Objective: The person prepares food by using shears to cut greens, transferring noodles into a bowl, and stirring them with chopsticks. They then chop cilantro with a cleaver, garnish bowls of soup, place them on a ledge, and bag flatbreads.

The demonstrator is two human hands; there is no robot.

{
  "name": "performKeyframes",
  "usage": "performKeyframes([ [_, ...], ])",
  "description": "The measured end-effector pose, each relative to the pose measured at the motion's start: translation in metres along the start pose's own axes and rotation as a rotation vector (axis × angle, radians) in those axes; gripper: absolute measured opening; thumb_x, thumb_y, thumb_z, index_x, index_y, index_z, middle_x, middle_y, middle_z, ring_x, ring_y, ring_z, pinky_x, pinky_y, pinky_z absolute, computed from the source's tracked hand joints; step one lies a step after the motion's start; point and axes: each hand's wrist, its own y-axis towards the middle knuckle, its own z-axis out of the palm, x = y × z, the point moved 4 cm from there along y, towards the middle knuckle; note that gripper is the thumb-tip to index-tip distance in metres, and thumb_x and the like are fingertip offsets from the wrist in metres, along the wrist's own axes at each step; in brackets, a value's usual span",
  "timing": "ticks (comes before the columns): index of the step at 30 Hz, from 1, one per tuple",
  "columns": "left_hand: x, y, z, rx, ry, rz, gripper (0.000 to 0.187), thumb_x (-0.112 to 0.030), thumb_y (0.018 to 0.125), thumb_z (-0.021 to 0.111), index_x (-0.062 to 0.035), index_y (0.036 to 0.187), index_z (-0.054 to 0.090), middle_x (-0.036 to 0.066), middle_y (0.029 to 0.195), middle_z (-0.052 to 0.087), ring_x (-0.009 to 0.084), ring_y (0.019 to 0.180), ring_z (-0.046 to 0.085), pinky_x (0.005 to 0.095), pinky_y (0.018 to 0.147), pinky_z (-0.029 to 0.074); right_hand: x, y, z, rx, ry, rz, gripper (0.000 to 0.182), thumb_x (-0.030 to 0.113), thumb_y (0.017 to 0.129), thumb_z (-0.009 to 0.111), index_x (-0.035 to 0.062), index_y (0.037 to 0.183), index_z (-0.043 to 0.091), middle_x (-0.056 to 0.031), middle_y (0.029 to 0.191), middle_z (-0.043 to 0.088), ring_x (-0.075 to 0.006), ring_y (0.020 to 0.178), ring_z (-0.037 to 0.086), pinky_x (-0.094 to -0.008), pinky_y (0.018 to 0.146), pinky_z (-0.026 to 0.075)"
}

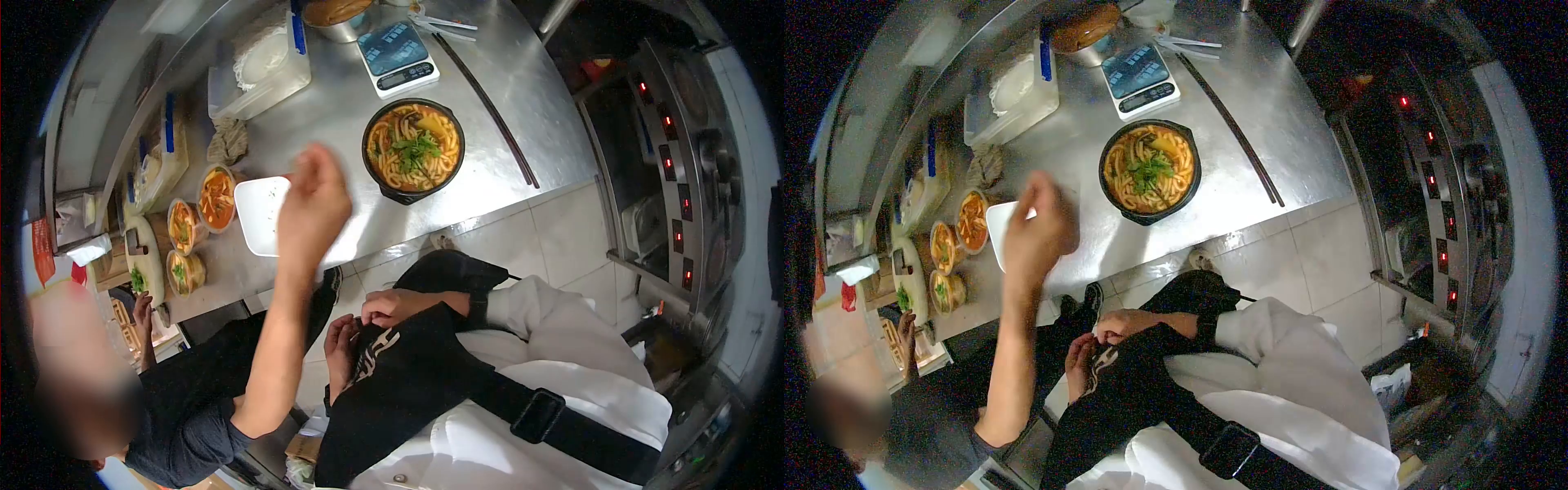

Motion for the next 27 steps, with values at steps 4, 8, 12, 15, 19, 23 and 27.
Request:
performKeyframes([
  [4, -0.010, -0.003, 0.007, -0.019, 0.055, -0.026, 0.019, -0.010, 0.087, 0.048, 0.0005, 0.103, 0.050, 0.005, 0.093, 0.056, 0.0116, 0.085, 0.052, 0.0232, 0.076, 0.042, 0.001, 0.000, -0.002, 0.024, -0.027, 0.002, 0.013, 0.007, 0.076, 0.055, 0.0060, 0.089, 0.056, -0.0091, 0.081, 0.051, -0.0194, 0.071, 0.057, -0.0286, 0.063, 0.045],
  [8, 0.007, -0.002, 0.002, -0.006, -0.025, -0.080, 0.019, -0.010, 0.088, 0.047, -0.0005, 0.103, 0.052, 0.007, 0.094, 0.058, 0.0118, 0.085, 0.053, 0.0229, 0.076, 0.042, -0.005, -0.009, 0.004, 0.030, -0.008, 0.094, 0.013, 0.006, 0.076, 0.055, 0.0057, 0.089, 0.056, -0.0085, 0.080, 0.051, -0.0180, 0.069, 0.056, -0.0285, 0.061, 0.044],
  [12, 0.013, -0.014, 0.014, 0.023, 0.039, -0.165, 0.021, -0.015, 0.089, 0.047, -0.0012, 0.104, 0.053, 0.007, 0.096, 0.057, 0.0126, 0.086, 0.052, 0.0242, 0.078, 0.041, -0.009, -0.023, 0.010, 0.061, 0.109, 0.158, 0.015, 0.002, 0.076, 0.054, 0.0052, 0.091, 0.056, -0.0075, 0.081, 0.051, -0.0189, 0.070, 0.054, -0.0283, 0.062, 0.044],
  [15, 0.020, -0.027, 0.010, -0.036, 0.098, -0.182, 0.022, -0.016, 0.089, 0.047, -0.0018, 0.105, 0.053, 0.007, 0.097, 0.057, 0.0133, 0.089, 0.052, 0.0257, 0.080, 0.041, 0.008, -0.023, -0.006, 0.085, 0.010, 0.087, 0.015, 0.001, 0.076, 0.054, 0.0055, 0.090, 0.057, -0.0072, 0.081, 0.051, -0.0196, 0.073, 0.054, -0.0282, 0.064, 0.044],
  [19, 0.021, -0.051, 0.001, -0.163, 0.033, -0.226, 0.023, -0.019, 0.090, 0.044, -0.0049, 0.107, 0.053, 0.006, 0.102, 0.057, 0.0159, 0.096, 0.052, 0.0292, 0.083, 0.040, 0.057, -0.008, -0.086, -0.271, -0.131, 0.190, 0.014, 0.001, 0.076, 0.052, 0.0047, 0.088, 0.057, -0.0082, 0.083, 0.051, -0.0221, 0.079, 0.052, -0.0303, 0.071, 0.043],
  [23, 0.045, -0.072, -0.014, -0.025, 0.030, -0.152, 0.028, -0.021, 0.090, 0.044, -0.0047, 0.111, 0.052, 0.005, 0.107, 0.056, 0.0152, 0.102, 0.049, 0.0302, 0.089, 0.036, 0.079, 0.003, -0.180, -0.870, -0.412, 0.151, 0.022, -0.008, 0.071, 0.055, 0.0039, 0.089, 0.056, -0.0058, 0.090, 0.047, -0.0127, 0.075, 0.050, -0.0237, 0.068, 0.041],
  [27, 0.105, -0.094, -0.022, 0.156, 0.134, -0.210, 0.038, -0.032, 0.092, 0.041, -0.0075, 0.120, 0.048, 0.009, 0.122, 0.047, 0.0181, 0.115, 0.040, 0.0285, 0.098, 0.028, 0.087, 0.013, -0.153, -0.700, -0.499, 0.053, 0.013, -0.005, 0.076, 0.055, 0.0030, 0.086, 0.056, -0.0039, 0.078, 0.047, -0.0111, 0.069, 0.048, -0.0216, 0.061, 0.039],
])
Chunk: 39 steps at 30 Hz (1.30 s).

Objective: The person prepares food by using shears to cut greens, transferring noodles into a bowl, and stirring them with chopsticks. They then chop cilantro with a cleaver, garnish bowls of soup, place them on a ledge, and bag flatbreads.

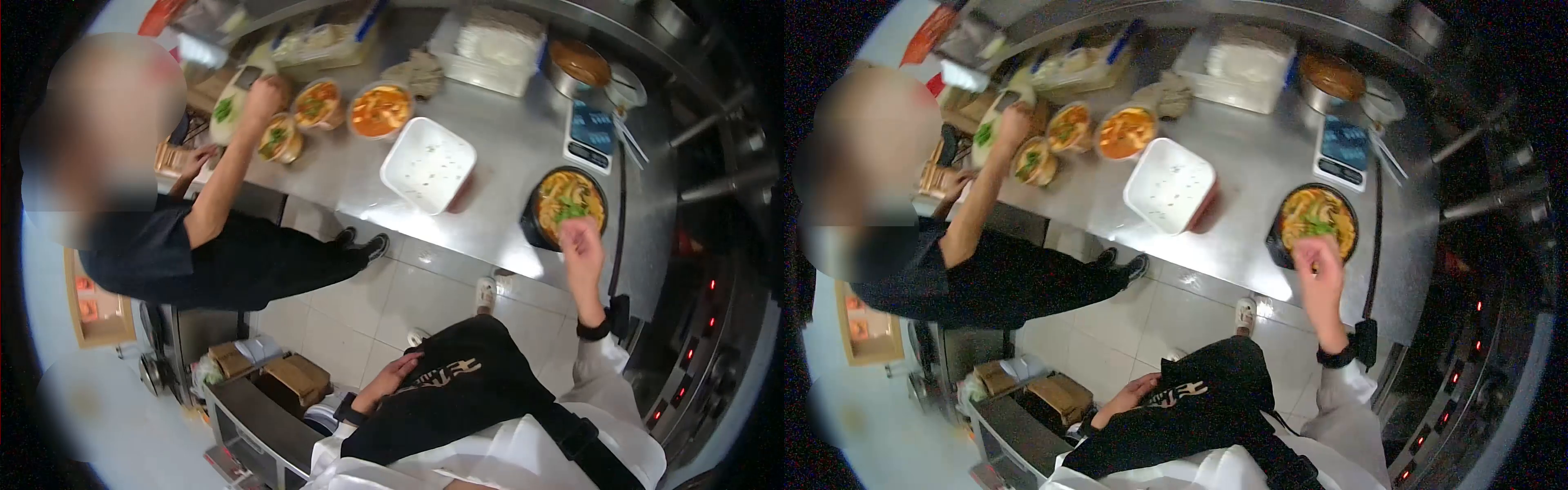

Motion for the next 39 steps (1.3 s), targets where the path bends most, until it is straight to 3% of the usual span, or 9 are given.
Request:
performKeyframes([
  [6, 0.036, -0.047, -0.026, 0.069, -0.207, 0.119, 0.041, -0.034, 0.092, 0.039, -0.0086, 0.124, 0.045, 0.011, 0.124, 0.045, 0.0190, 0.118, 0.037, 0.0281, 0.099, 0.026, 0.036, -0.147, 0.145, 0.873, 0.261, 0.243, 0.016, 0.004, 0.081, 0.053, 0.0027, 0.097, 0.054, -0.0062, 0.084, 0.053, -0.0126, 0.078, 0.052, -0.0254, 0.068, 0.043],
  [11, 0.117, -0.107, -0.087, -0.089, -0.175, 0.230, 0.036, -0.027, 0.091, 0.042, -0.0053, 0.119, 0.049, 0.010, 0.117, 0.051, 0.0195, 0.112, 0.043, 0.0288, 0.096, 0.031, 0.059, -0.275, 0.237, 1.374, 0.266, 0.122, 0.028, 0.022, 0.088, 0.045, 0.0024, 0.107, 0.051, -0.0102, 0.090, 0.054, -0.0182, 0.086, 0.053, -0.0284, 0.080, 0.041],
  [13, 0.190, -0.125, -0.115, -0.192, -0.133, 0.196, 0.034, -0.025, 0.090, 0.044, -0.0039, 0.115, 0.052, 0.009, 0.114, 0.053, 0.0197, 0.109, 0.046, 0.0289, 0.094, 0.033, 0.076, -0.299, 0.261, 1.418, 0.223, 0.066, 0.030, 0.027, 0.089, 0.043, 0.0013, 0.103, 0.051, -0.0108, 0.089, 0.054, -0.0199, 0.086, 0.053, -0.0291, 0.079, 0.041],
  [15, 0.252, -0.148, -0.150, -0.599, -0.084, 0.259, 0.029, -0.021, 0.088, 0.045, -0.0027, 0.108, 0.056, 0.007, 0.109, 0.056, 0.0196, 0.103, 0.050, 0.0286, 0.090, 0.036, 0.100, -0.317, 0.277, 1.616, 0.221, -0.134, 0.039, 0.037, 0.091, 0.037, -0.0011, 0.091, 0.048, -0.0138, 0.084, 0.052, -0.0242, 0.083, 0.052, -0.0345, 0.074, 0.041],
  [18, 0.276, -0.201, -0.169, -0.706, -0.387, 0.140, 0.029, -0.023, 0.088, 0.046, -0.0058, 0.107, 0.056, 0.006, 0.110, 0.057, 0.0179, 0.103, 0.050, 0.0304, 0.089, 0.036, 0.081, -0.379, 0.336, 1.817, 0.027, -0.068, 0.042, 0.039, 0.091, 0.036, -0.0015, 0.086, 0.045, -0.0159, 0.082, 0.050, -0.0267, 0.080, 0.051, -0.0375, 0.071, 0.040],
  [23, 0.281, -0.239, -0.216, -0.684, -0.601, 0.169, 0.032, -0.030, 0.087, 0.046, -0.0102, 0.110, 0.054, 0.003, 0.109, 0.057, 0.0148, 0.105, 0.049, 0.0321, 0.087, 0.033, 0.139, -0.403, 0.386, 1.977, -0.099, -0.114, 0.044, 0.035, 0.091, 0.037, -0.0024, 0.111, 0.046, -0.0179, 0.111, 0.051, -0.0302, 0.104, 0.049, -0.0326, 0.089, 0.038],
  [28, 0.219, -0.245, -0.302, -0.657, -0.490, 0.378, 0.034, -0.029, 0.087, 0.045, -0.0083, 0.113, 0.052, 0.004, 0.112, 0.056, 0.0145, 0.108, 0.047, 0.0306, 0.090, 0.032, 0.171, -0.405, 0.447, 1.995, 0.057, -0.032, 0.032, 0.019, 0.085, 0.054, 0.0000, 0.110, 0.049, -0.0139, 0.108, 0.054, -0.0214, 0.094, 0.057, -0.0298, 0.080, 0.046],
  [36, 0.164, -0.208, -0.469, -0.598, -0.608, 0.468, 0.033, -0.025, 0.086, 0.047, -0.0094, 0.115, 0.049, 0.004, 0.118, 0.052, 0.0145, 0.111, 0.043, 0.0321, 0.091, 0.031, 0.212, -0.360, 0.565, 1.468, 0.208, 0.044, 0.029, 0.000, 0.076, 0.059, 0.0057, 0.104, 0.057, -0.0034, 0.089, 0.055, -0.0054, 0.070, 0.052, -0.0196, 0.062, 0.045],
  [39, 0.197, -0.200, -0.539, -0.674, -0.542, 0.328, 0.035, -0.026, 0.084, 0.048, -0.0126, 0.116, 0.049, 0.003, 0.118, 0.050, 0.0144, 0.110, 0.042, 0.0337, 0.091, 0.030, 0.221, -0.355, 0.557, 1.152, 0.437, 0.631, 0.023, -0.004, 0.078, 0.048, 0.0017, 0.098, 0.057, -0.0005, 0.073, 0.052, -0.0091, 0.066, 0.049, -0.0198, 0.063, 0.039],
])
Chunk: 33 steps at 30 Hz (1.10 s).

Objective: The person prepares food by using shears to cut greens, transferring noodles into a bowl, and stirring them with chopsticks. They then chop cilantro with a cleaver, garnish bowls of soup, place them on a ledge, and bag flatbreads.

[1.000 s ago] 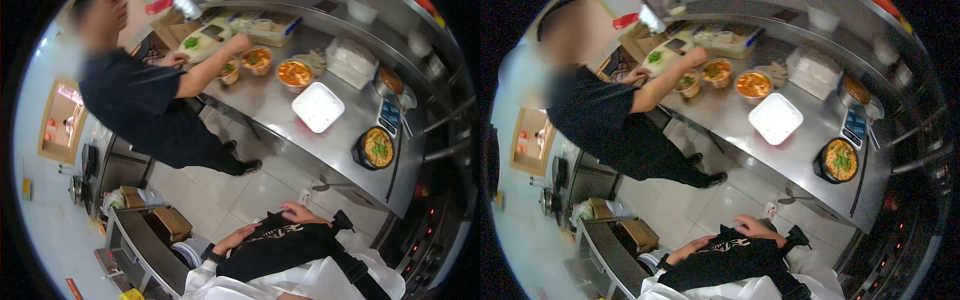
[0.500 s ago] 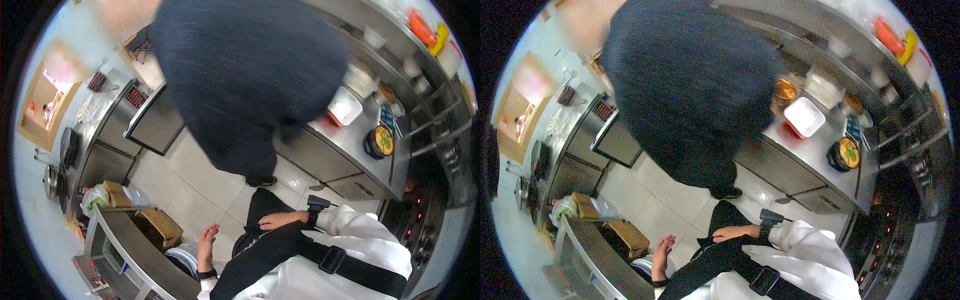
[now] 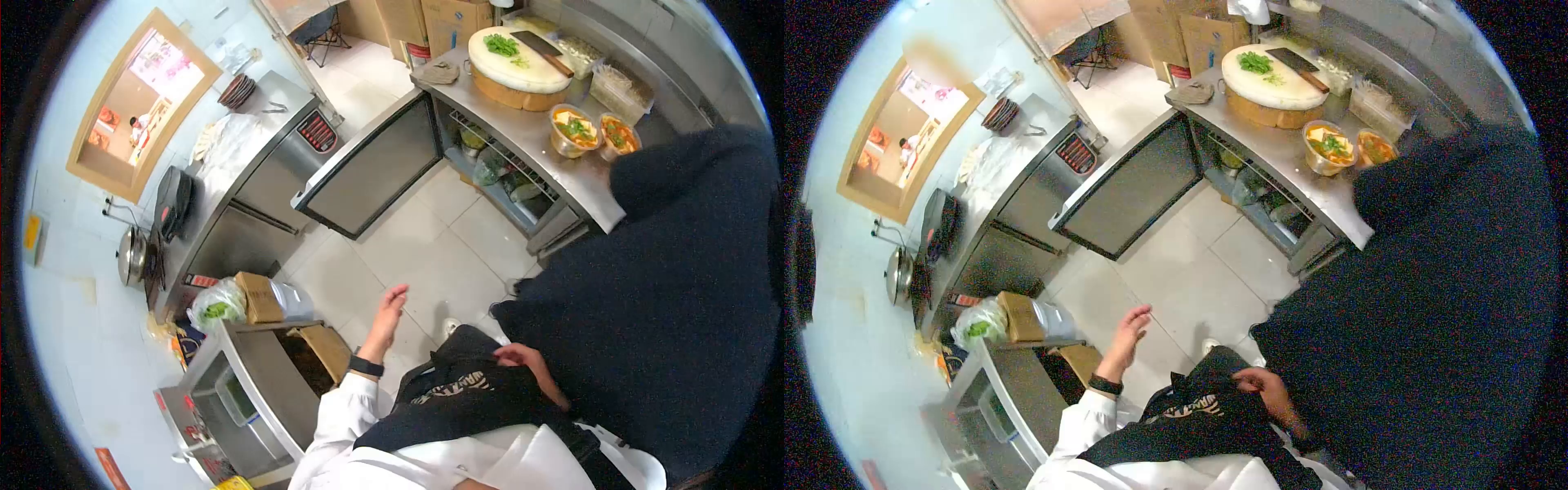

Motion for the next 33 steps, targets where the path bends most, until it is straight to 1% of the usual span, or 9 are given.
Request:
performKeyframes([
  [6, -0.031, 0.131, -0.147, -0.254, 0.096, 0.202, 0.035, -0.019, 0.084, 0.045, -0.0089, 0.118, 0.048, 0.006, 0.120, 0.048, 0.0191, 0.112, 0.041, 0.0339, 0.094, 0.030, -0.043, 0.013, -0.018, -0.370, -0.057, -0.130, 0.021, 0.003, 0.081, 0.040, 0.0019, 0.092, 0.059, 0.0001, 0.068, 0.050, -0.0085, 0.065, 0.046, -0.0196, 0.059, 0.036],
  [7, -0.044, 0.155, -0.173, -0.341, 0.099, 0.282, 0.034, -0.016, 0.084, 0.044, -0.0048, 0.116, 0.050, 0.010, 0.118, 0.050, 0.0225, 0.113, 0.041, 0.0327, 0.096, 0.030, -0.095, 0.026, -0.043, -0.388, 0.079, 0.329, 0.012, 0.013, 0.079, 0.051, 0.0035, 0.072, 0.056, 0.0015, 0.064, 0.048, -0.0070, 0.059, 0.044, -0.0218, 0.053, 0.035],
  [9, -0.046, 0.226, -0.235, -0.440, 0.370, 0.400, 0.035, -0.019, 0.085, 0.043, -0.0029, 0.115, 0.050, 0.015, 0.120, 0.048, 0.0266, 0.116, 0.039, 0.0369, 0.099, 0.028, -0.140, 0.074, -0.081, 0.082, -0.105, 0.189, 0.014, 0.017, 0.079, 0.052, 0.0049, 0.071, 0.056, -0.0009, 0.065, 0.052, -0.0092, 0.055, 0.045, -0.0230, 0.051, 0.036],
  [11, -0.075, 0.284, -0.267, -0.554, 0.594, 0.378, 0.036, -0.023, 0.085, 0.043, -0.0034, 0.115, 0.050, 0.017, 0.121, 0.046, 0.0305, 0.118, 0.037, 0.0398, 0.099, 0.027, -0.047, 0.072, -0.024, -0.450, -0.158, -0.067, 0.006, 0.006, 0.081, 0.055, 0.0006, 0.083, 0.056, -0.0049, 0.071, 0.057, -0.0104, 0.059, 0.051, -0.0235, 0.057, 0.042],
  [15, -0.109, 0.385, -0.326, -0.749, 0.903, 0.289, 0.034, -0.026, 0.085, 0.038, -0.0050, 0.107, 0.055, 0.017, 0.121, 0.044, 0.0384, 0.117, 0.033, 0.0483, 0.095, 0.029, 0.071, 0.126, 0.061, -0.523, -0.243, 0.113, 0.023, 0.014, 0.084, 0.055, 0.0056, 0.105, 0.055, -0.0135, 0.089, 0.059, -0.0236, 0.084, 0.056, -0.0378, 0.080, 0.043],
  [18, -0.112, 0.436, -0.359, -0.548, 1.550, 0.226, 0.034, -0.021, 0.077, 0.044, -0.0066, 0.106, 0.055, 0.012, 0.110, 0.053, 0.0340, 0.105, 0.046, 0.0489, 0.078, 0.040, 0.053, 0.156, 0.056, -0.526, -0.327, -0.009, 0.011, 0.010, 0.085, 0.053, 0.0010, 0.092, 0.055, -0.0065, 0.072, 0.057, -0.0092, 0.058, 0.053, -0.0248, 0.054, 0.045],
  [21, -0.068, 0.480, -0.372, -0.190, -0.050, -0.160, 0.039, -0.032, 0.089, 0.035, 0.0017, 0.098, 0.053, 0.021, 0.108, 0.054, 0.0329, 0.094, 0.054, 0.0392, 0.076, 0.041, 0.102, 0.186, 0.107, -0.698, -0.245, 0.188, 0.009, 0.005, 0.086, 0.050, 0.0034, 0.092, 0.057, -0.0042, 0.076, 0.058, -0.0108, 0.070, 0.054, -0.0226, 0.067, 0.044],
  [24, -0.083, 0.449, -0.349, -0.379, 0.807, 0.344, 0.045, -0.036, 0.090, 0.035, 0.0058, 0.096, 0.050, 0.027, 0.092, 0.053, 0.0421, 0.088, 0.049, 0.0427, 0.076, 0.038, 0.107, 0.204, 0.125, -0.706, -0.216, 0.204, 0.013, 0.006, 0.087, 0.048, 0.0025, 0.097, 0.055, -0.0047, 0.084, 0.058, -0.0112, 0.075, 0.054, -0.0231, 0.070, 0.044],
  [33, -0.027, 0.315, -0.162, 0.545, 0.237, -0.521, 0.052, -0.036, 0.082, 0.055, -0.0045, 0.120, 0.044, 0.008, 0.103, 0.056, 0.0169, 0.093, 0.049, 0.0297, 0.080, 0.039, 0.110, 0.284, 0.140, -0.554, -0.150, 0.170, 0.016, 0.004, 0.084, 0.050, 0.0029, 0.100, 0.055, -0.0069, 0.086, 0.059, -0.0128, 0.078, 0.055, -0.0251, 0.072, 0.046],
])
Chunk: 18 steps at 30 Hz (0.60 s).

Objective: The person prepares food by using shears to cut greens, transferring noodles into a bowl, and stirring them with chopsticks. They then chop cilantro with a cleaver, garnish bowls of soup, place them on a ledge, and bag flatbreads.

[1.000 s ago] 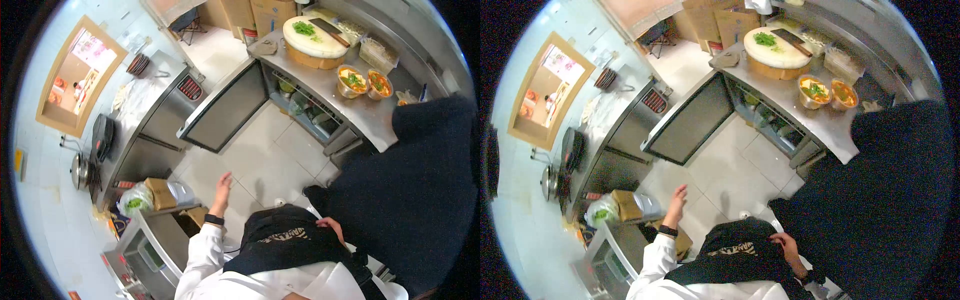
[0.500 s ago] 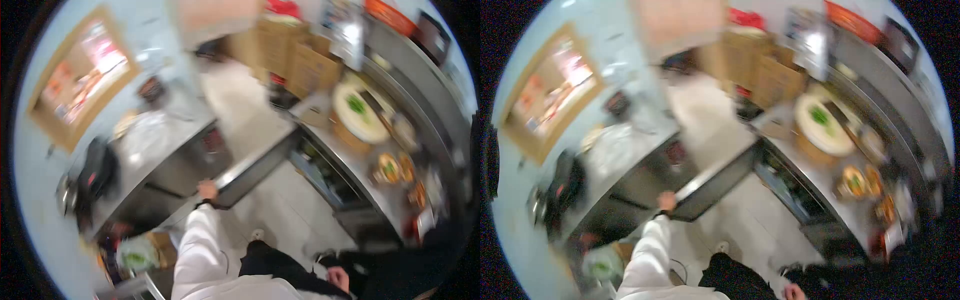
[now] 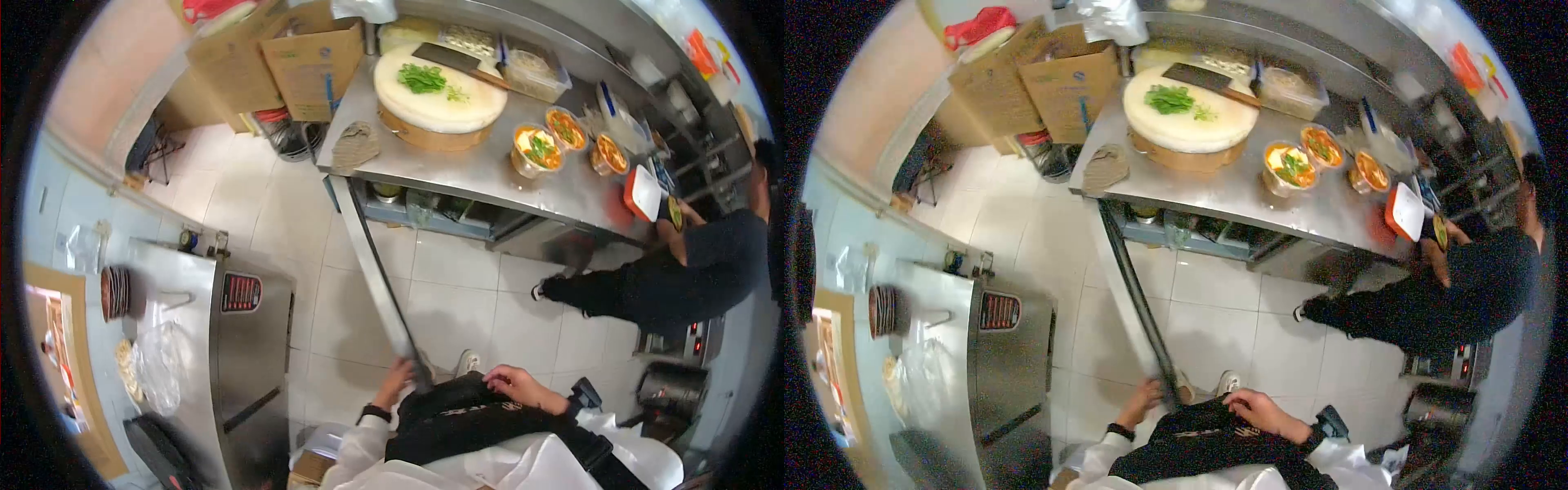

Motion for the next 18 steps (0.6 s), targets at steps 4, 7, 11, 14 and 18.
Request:
performKeyframes([
  [4, -0.066, -0.003, 0.070, 0.306, 0.181, 0.112, 0.038, -0.033, 0.085, 0.050, -0.0104, 0.116, 0.049, 0.004, 0.115, 0.051, 0.0155, 0.108, 0.045, 0.0300, 0.089, 0.035, 0.030, 0.020, 0.002, 0.015, -0.096, -0.171, 0.016, 0.004, 0.083, 0.050, 0.0035, 0.099, 0.054, -0.0083, 0.084, 0.058, -0.0165, 0.079, 0.057, -0.0276, 0.072, 0.046],
  [7, -0.115, -0.008, 0.071, 0.333, 0.092, 0.374, 0.031, -0.028, 0.086, 0.050, -0.0088, 0.110, 0.054, 0.003, 0.109, 0.056, 0.0135, 0.101, 0.050, 0.0268, 0.083, 0.038, 0.048, 0.031, -0.003, -0.019, -0.145, -0.271, 0.019, -0.003, 0.081, 0.050, 0.0027, 0.099, 0.055, -0.0082, 0.091, 0.054, -0.0155, 0.083, 0.056, -0.0256, 0.070, 0.046],
  [11, -0.166, 0.009, 0.047, 0.249, 0.069, 0.457, 0.027, -0.024, 0.086, 0.051, -0.0069, 0.107, 0.055, 0.002, 0.101, 0.058, 0.0130, 0.092, 0.053, 0.0247, 0.076, 0.039, 0.070, 0.036, -0.033, -0.162, -0.172, -0.256, 0.017, -0.001, 0.081, 0.051, 0.0061, 0.094, 0.057, -0.0069, 0.084, 0.050, -0.0147, 0.072, 0.052, -0.0249, 0.064, 0.044],
  [14, -0.215, 0.018, 0.035, 0.132, 0.145, 0.429, 0.025, -0.021, 0.086, 0.051, -0.0066, 0.106, 0.055, 0.003, 0.101, 0.059, 0.0122, 0.088, 0.053, 0.0237, 0.072, 0.039, 0.076, 0.058, -0.070, -0.292, -0.198, -0.173, 0.015, 0.002, 0.079, 0.053, 0.0057, 0.092, 0.058, -0.0088, 0.083, 0.051, -0.0198, 0.074, 0.053, -0.0279, 0.068, 0.044],
  [18, -0.300, 0.039, 0.039, 0.042, 0.292, 0.555, 0.020, -0.011, 0.085, 0.049, -0.0045, 0.102, 0.057, 0.005, 0.097, 0.059, 0.0137, 0.092, 0.053, 0.0267, 0.083, 0.040, 0.112, 0.114, -0.125, -0.401, -0.274, -0.276, 0.013, 0.001, 0.077, 0.053, 0.0041, 0.089, 0.057, -0.0099, 0.078, 0.047, -0.0202, 0.064, 0.048, -0.0294, 0.061, 0.042],
])
